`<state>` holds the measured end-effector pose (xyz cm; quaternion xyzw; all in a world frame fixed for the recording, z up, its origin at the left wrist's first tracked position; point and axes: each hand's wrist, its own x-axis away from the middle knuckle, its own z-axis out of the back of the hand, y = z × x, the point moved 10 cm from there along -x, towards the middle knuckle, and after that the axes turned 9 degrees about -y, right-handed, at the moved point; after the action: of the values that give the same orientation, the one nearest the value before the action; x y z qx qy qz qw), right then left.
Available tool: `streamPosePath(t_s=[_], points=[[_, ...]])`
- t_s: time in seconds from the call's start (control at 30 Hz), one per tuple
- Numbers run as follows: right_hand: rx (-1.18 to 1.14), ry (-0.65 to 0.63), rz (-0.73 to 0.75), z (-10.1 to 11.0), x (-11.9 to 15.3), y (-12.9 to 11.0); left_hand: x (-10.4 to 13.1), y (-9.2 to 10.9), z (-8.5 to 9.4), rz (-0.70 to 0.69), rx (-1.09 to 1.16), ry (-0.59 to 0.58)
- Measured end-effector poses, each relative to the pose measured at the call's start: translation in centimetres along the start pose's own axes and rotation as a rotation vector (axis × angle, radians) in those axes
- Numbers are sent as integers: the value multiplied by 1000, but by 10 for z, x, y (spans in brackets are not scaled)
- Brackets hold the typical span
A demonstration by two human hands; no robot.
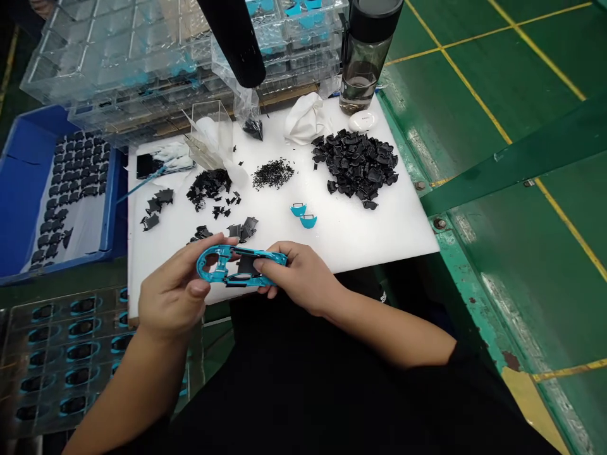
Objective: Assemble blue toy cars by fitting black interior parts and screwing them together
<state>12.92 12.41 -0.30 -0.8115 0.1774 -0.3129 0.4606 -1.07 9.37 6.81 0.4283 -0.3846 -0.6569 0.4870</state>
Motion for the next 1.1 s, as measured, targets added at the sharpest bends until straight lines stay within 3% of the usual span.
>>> streamPosePath(t_s=[0.07,0.2,0.33,0.6,0.83,1.1], points=[[-263,-118,-109,-15,-3,15,-10,-9,-2,44,86,-62],[-544,-264,-216,-37,-2,31,-28,-25,-14,190,216,-144],[-722,-395,-244,-54,1,35,-40,-30,-19,343,82,-106],[-931,-608,-285,-72,8,28,-43,-30,-14,465,-60,-27],[-986,-676,-277,-80,9,28,-45,-24,-8,485,-184,23],[-995,-669,-291,-84,11,29,-45,-29,-8,487,-155,21]])
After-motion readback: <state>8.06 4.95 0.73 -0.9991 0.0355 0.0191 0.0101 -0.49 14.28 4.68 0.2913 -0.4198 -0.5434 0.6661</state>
